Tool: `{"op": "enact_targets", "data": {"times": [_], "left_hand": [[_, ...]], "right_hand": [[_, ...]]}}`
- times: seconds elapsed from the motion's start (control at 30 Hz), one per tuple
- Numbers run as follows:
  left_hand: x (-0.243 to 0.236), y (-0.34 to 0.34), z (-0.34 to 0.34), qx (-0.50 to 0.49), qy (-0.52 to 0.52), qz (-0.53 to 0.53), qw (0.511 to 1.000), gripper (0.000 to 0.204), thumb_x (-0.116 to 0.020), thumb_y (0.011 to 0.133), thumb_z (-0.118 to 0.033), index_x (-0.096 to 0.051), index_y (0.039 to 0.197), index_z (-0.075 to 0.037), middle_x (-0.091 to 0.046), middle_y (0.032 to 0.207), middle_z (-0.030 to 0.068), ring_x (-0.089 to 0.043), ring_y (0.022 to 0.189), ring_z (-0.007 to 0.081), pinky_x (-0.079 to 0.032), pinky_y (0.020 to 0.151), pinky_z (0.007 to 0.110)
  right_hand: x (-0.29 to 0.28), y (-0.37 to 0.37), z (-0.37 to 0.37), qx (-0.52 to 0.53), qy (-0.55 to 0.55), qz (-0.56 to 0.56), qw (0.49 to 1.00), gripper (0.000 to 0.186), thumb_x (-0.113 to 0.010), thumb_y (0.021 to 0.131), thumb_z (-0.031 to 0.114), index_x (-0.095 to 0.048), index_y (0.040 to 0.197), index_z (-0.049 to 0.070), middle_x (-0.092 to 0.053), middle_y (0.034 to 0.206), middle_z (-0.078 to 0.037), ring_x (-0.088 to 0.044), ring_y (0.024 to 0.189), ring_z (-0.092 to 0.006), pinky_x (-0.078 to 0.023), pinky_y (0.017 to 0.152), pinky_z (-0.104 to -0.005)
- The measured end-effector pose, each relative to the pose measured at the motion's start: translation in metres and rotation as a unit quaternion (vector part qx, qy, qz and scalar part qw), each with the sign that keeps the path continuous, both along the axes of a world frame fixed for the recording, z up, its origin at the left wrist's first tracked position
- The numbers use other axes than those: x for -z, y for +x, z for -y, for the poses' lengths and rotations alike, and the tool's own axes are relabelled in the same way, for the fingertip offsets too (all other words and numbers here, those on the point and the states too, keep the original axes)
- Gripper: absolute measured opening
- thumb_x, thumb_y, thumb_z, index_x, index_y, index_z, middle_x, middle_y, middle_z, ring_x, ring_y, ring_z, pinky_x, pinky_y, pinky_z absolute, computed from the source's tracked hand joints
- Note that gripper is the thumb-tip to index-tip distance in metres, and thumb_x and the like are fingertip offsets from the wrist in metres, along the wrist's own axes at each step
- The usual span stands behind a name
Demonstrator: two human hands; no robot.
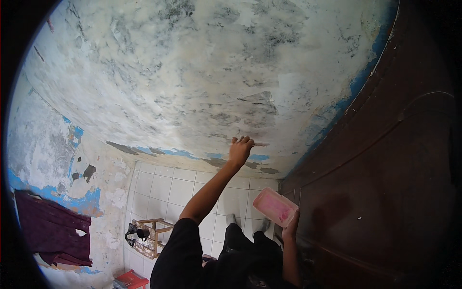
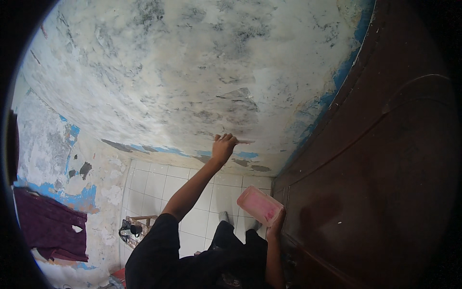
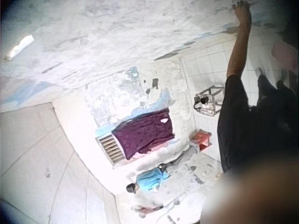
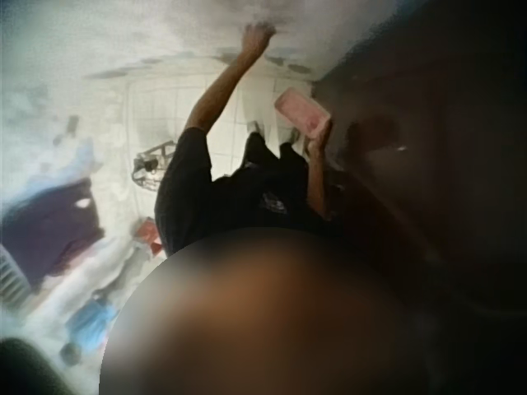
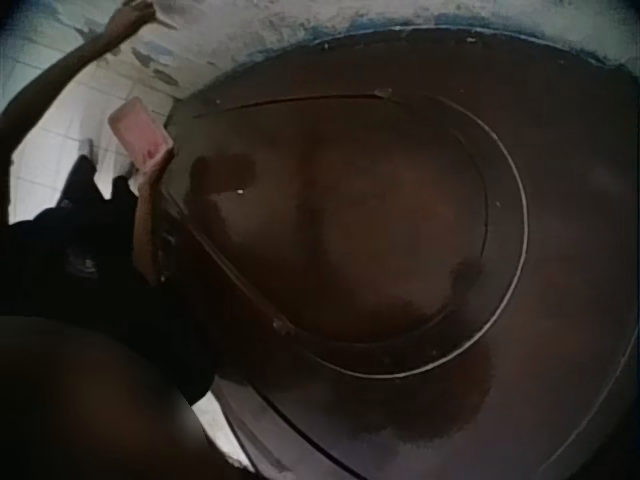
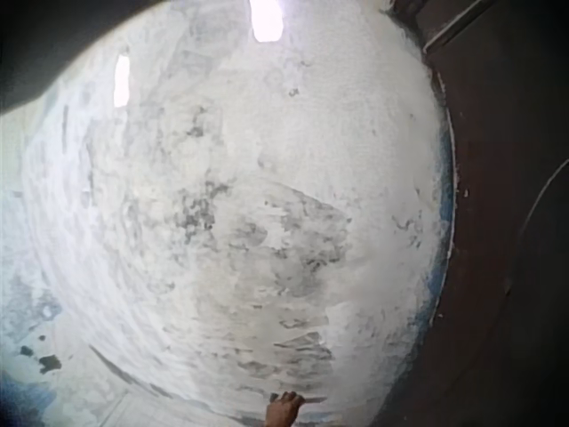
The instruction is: The person patches a damaged wall by applying putty from a plastic container to the wall with a putty knife.
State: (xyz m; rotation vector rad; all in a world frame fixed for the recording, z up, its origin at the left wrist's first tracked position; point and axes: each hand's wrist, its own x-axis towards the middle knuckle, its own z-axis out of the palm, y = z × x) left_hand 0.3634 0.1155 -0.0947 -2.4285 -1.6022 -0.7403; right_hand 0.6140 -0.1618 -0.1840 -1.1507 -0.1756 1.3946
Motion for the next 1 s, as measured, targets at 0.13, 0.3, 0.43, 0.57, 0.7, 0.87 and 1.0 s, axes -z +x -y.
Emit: {"op": "enact_targets", "data": {"times": [0.13,0.3,0.43,0.57,0.7,0.87,1.0], "left_hand": [[-0.014,0.008,-0.028,-0.029,0.089,0.006,0.996,0.006,-0.059,0.088,-0.016,-0.064,0.087,-0.014,-0.067,0.092,0.0053,-0.065,0.092,0.023,-0.041,0.082,0.043],[-0.098,0.014,-0.005,-0.065,0.189,0.114,0.973,0.007,-0.067,0.083,-0.012,-0.067,0.089,-0.015,-0.067,0.09,0.0041,-0.066,0.087,0.0241,-0.04,0.081,0.042],[-0.127,-0.004,0.013,-0.047,0.173,0.158,0.971,0.009,-0.071,0.081,-0.011,-0.068,0.088,-0.016,-0.067,0.084,0.0014,-0.065,0.085,0.0231,-0.039,0.08,0.041],[-0.072,-0.02,0.009,-0.042,0.018,0.068,0.997,0.004,-0.07,0.084,-0.019,-0.069,0.087,-0.016,-0.068,0.086,-0.0001,-0.064,0.087,0.0216,-0.04,0.081,0.041],[0.004,-0.041,0.0,-0.032,-0.054,0.023,0.998,0.007,-0.068,0.085,-0.023,-0.069,0.083,-0.016,-0.068,0.087,0.0013,-0.064,0.087,0.0219,-0.041,0.081,0.044],[-0.03,-0.05,-0.037,-0.094,0.067,0.038,0.993,0.006,-0.069,0.082,-0.023,-0.07,0.083,-0.017,-0.069,0.088,0.003,-0.065,0.088,0.0246,-0.041,0.08,0.045],[-0.112,-0.038,-0.02,-0.091,0.142,0.052,0.984,0.006,-0.072,0.082,-0.021,-0.069,0.081,-0.016,-0.07,0.085,0.0025,-0.065,0.082,0.0254,-0.039,0.078,0.043]], "right_hand": [[0.004,-0.001,-0.005,-0.017,-0.002,0.002,1.0,0.068,-0.044,0.097,0.059,-0.036,0.145,0.013,-0.041,0.147,-0.009,-0.04,0.135,-0.0289,-0.038,0.106,-0.0465],[-0.003,0.004,-0.002,0.015,0.003,-0.002,1.0,0.065,-0.044,0.098,0.058,-0.037,0.143,0.011,-0.043,0.142,-0.01,-0.043,0.132,-0.0279,-0.039,0.106,-0.045],[0.002,0.008,-0.002,0.017,0.017,0.011,1.0,0.067,-0.045,0.097,0.059,-0.036,0.145,0.013,-0.041,0.146,-0.01,-0.04,0.135,-0.0289,-0.038,0.106,-0.0466],[0.01,0.011,-0.003,0.04,0.011,0.006,0.999,0.068,-0.044,0.097,0.06,-0.035,0.146,0.012,-0.04,0.147,-0.01,-0.04,0.135,-0.0291,-0.039,0.106,-0.0467],[0.005,0.008,0.003,0.037,-0.021,0.003,0.999,0.069,-0.044,0.097,0.06,-0.034,0.146,0.013,-0.039,0.148,-0.01,-0.039,0.136,-0.0293,-0.038,0.106,-0.0476],[0.01,0.002,-0.002,0.048,-0.024,0.006,0.999,0.067,-0.044,0.097,0.059,-0.034,0.145,0.014,-0.039,0.145,-0.009,-0.04,0.134,-0.0286,-0.038,0.106,-0.0455],[0.003,-0.002,0.001,0.077,-0.044,0.009,0.996,0.069,-0.043,0.097,0.061,-0.034,0.145,0.013,-0.039,0.145,-0.01,-0.039,0.135,-0.0296,-0.036,0.107,-0.0462]]}}
